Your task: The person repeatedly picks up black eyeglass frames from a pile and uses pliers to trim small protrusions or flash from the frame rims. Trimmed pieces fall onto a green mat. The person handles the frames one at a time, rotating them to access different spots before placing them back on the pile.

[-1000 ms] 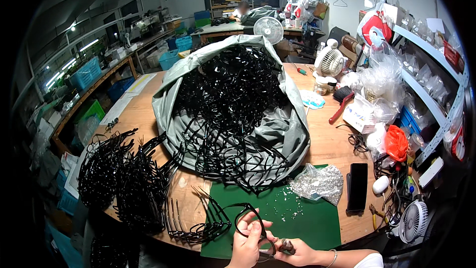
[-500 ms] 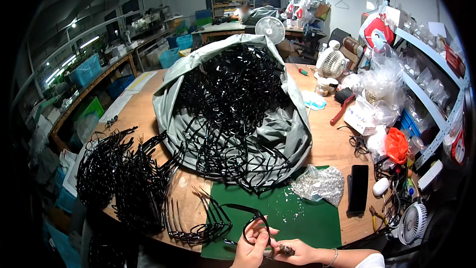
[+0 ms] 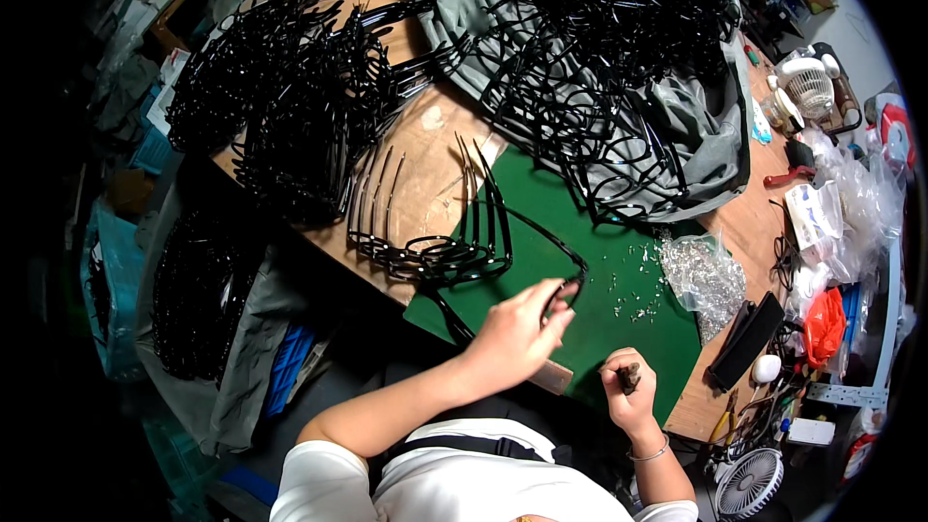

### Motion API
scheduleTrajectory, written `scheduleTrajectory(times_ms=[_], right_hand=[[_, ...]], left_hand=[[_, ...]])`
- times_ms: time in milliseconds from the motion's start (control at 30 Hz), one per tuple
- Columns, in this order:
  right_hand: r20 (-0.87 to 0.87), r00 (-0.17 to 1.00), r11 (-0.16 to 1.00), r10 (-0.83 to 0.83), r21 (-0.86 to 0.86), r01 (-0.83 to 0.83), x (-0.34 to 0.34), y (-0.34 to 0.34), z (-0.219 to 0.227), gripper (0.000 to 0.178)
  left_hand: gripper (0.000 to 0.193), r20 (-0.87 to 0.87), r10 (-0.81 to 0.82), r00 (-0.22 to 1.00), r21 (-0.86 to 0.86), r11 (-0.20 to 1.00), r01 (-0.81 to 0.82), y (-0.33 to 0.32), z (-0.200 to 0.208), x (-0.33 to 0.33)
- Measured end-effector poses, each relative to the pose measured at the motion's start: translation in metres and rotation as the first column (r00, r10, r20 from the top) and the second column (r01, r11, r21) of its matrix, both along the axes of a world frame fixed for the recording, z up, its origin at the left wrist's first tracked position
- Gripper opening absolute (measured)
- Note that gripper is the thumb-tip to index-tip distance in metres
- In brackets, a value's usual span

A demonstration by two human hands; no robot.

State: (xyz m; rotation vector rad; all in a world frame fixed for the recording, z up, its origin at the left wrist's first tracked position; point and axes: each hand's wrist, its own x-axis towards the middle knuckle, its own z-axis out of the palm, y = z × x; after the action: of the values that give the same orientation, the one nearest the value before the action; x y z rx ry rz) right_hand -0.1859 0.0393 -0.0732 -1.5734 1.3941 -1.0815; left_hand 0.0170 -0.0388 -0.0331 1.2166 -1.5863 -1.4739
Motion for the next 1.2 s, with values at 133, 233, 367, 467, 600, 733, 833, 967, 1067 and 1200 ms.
scheduleTrajectory(times_ms=[133, 233, 367, 467, 600, 733, 833, 967, 1067, 1200], right_hand=[[0.015, 0.998, 0.993, -0.061, 0.098, 0.059, -0.007, -0.004, -0.004, 0.005], [0.097, 0.987, 0.988, -0.126, 0.104, 0.116, -0.006, -0.003, -0.003, 0.004], [0.138, 0.978, 0.965, -0.155, 0.234, 0.120, -0.005, -0.009, -0.003, 0.004], [0.094, 0.983, 0.960, -0.155, 0.249, 0.128, -0.002, -0.012, -0.006, 0.007], [0.102, 0.979, 0.971, -0.179, 0.177, 0.159, -0.003, -0.006, -0.011, 0.008], [0.212, 0.961, 0.951, -0.176, 0.290, 0.110, 0.002, -0.011, -0.001, 0.005], [0.240, 0.947, 0.943, -0.211, 0.305, 0.133, -0.001, -0.013, 0.001, 0.004], [0.296, 0.925, 0.943, -0.237, 0.297, 0.147, 0.000, -0.014, 0.000, 0.008], [0.265, 0.942, 0.932, -0.207, 0.347, 0.107, -0.001, -0.023, 0.003, 0.012], [0.244, 0.946, 0.941, -0.213, 0.312, 0.132, -0.017, -0.014, 0.016, 0.013]], left_hand=[[0.030, 0.036, 0.075, 0.997, 0.029, 0.997, -0.076, -0.026, 0.002, 0.016], [0.036, 0.555, 0.097, 0.826, -0.494, 0.837, 0.234, -0.030, 0.013, 0.050], [0.055, 0.827, 0.385, 0.410, -0.521, 0.799, 0.301, -0.036, 0.005, 0.060], [0.034, 0.838, 0.306, 0.451, -0.474, 0.818, 0.325, -0.035, -0.012, 0.069], [0.019, 0.790, -0.048, 0.612, -0.208, 0.917, 0.341, -0.026, 0.025, 0.083], [0.018, 0.615, -0.331, 0.716, -0.077, 0.878, 0.472, -0.022, 0.089, 0.112], [0.018, 0.507, -0.163, 0.846, -0.352, 0.857, 0.376, -0.026, 0.128, 0.139], [0.022, 0.683, 0.440, 0.582, -0.670, 0.695, 0.261, -0.065, 0.117, 0.193], [0.022, 0.712, 0.553, 0.434, -0.699, 0.621, 0.355, -0.110, 0.064, 0.246], [0.027, 0.757, 0.527, 0.386, -0.653, 0.632, 0.417, -0.127, 0.053, 0.238]])
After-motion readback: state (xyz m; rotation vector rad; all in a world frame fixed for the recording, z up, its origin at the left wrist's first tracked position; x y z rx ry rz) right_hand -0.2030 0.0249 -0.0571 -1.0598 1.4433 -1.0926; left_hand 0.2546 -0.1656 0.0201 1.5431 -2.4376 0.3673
